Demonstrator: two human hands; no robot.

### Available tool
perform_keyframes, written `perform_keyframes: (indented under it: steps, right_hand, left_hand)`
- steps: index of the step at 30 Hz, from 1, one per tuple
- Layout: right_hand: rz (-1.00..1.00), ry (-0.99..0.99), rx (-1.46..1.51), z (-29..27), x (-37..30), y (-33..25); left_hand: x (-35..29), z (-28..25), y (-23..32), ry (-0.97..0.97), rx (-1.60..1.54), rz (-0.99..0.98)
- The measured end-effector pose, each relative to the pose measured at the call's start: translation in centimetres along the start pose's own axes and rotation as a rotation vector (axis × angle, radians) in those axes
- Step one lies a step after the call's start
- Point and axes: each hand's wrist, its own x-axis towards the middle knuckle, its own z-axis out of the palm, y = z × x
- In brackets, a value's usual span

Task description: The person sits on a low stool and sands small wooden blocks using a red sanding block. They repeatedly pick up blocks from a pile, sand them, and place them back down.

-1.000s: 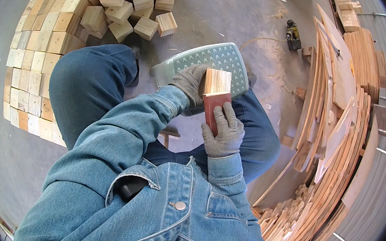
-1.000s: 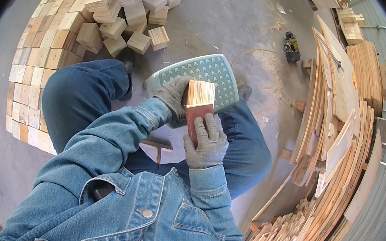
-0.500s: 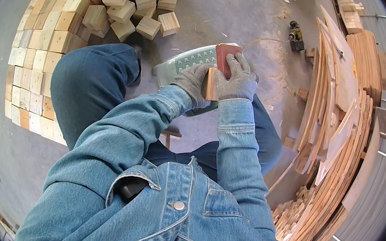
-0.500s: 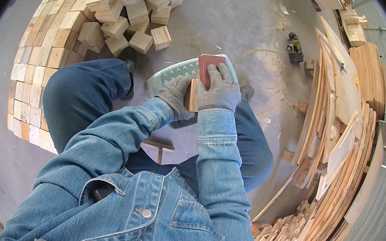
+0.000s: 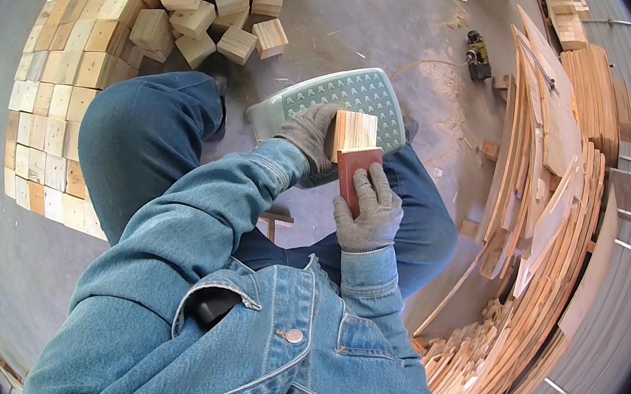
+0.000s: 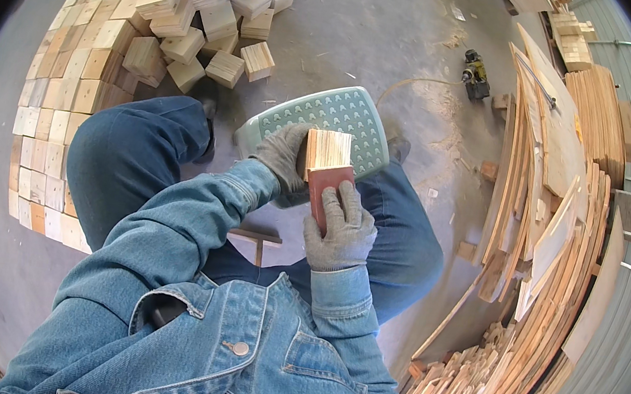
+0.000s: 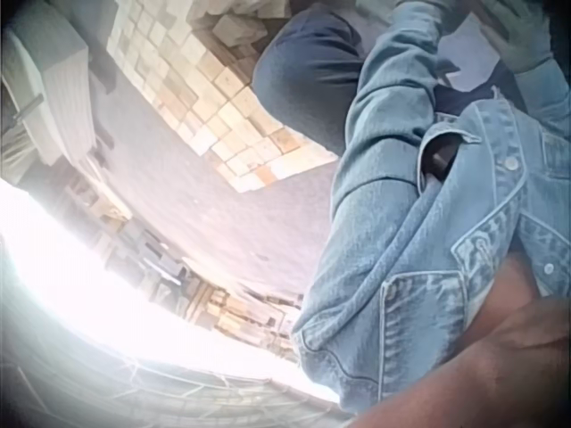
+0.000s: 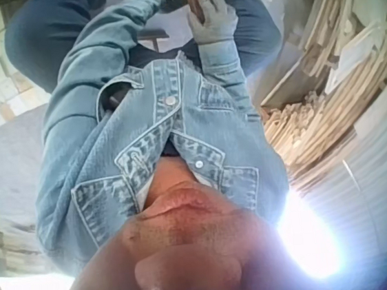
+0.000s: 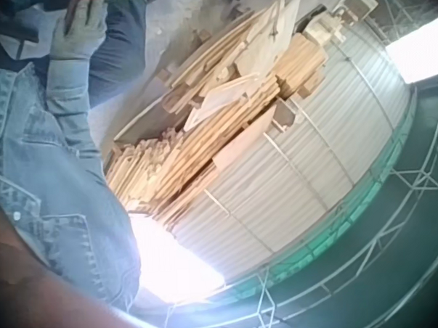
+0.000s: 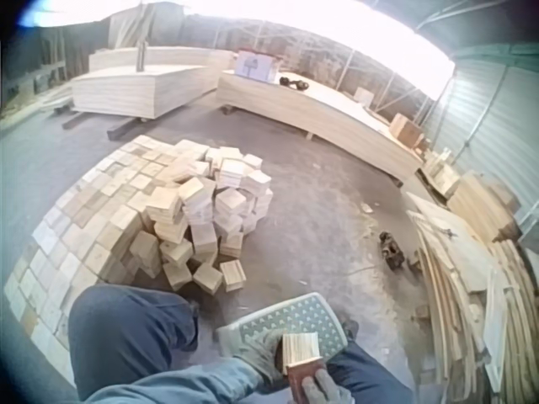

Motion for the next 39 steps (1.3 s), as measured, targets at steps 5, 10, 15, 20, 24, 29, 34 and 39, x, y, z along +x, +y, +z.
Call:
perform_keyframes:
  steps: [5, 10, 15, 20, 24, 29, 34, 39]
  right_hand:
    - [0.005, 0.037, -0.014, 1.4, 3.9, 0.9]
    - [0.044, 0.061, -0.072, 3.6, 10.4, 2.4]
    - [0.042, 0.07, -0.067, 3.8, 11.5, 2.6]
    - [0.042, 0.019, -0.012, 2.0, 6.7, 1.8]
    - [0.018, 0.009, -0.009, 0.7, 1.4, 0.7]
    - [0.024, -0.014, -0.024, -0.5, -0.6, 0.4]
    - [0.01, 0.031, -0.008, 0.4, 2.2, 1.4]
    - [0.061, 0.052, -0.04, 2.6, 7.2, 3.5]
  left_hand:
    - [0.1, 0.1, -0.1, -0.004, 0.037, -0.022]
    - [0.2, -0.8, 0.6, -0.067, 0.06, -0.07]
    - [0.2, -0.9, 0.7, -0.072, 0.025, -0.056]
    - [-0.1, -0.1, 0.1, -0.003, 0.016, -0.001]
    - [0.0, 0.4, -1.1, 0.02, 0.019, 0.028]
    - [0.2, 0.6, -0.9, 0.007, 0.008, 0.035]
    - [0.1, 0.1, -0.2, -0.01, 0.021, 0.0]
    - [0.1, -0.8, 0.7, -0.055, 0.075, -0.052]
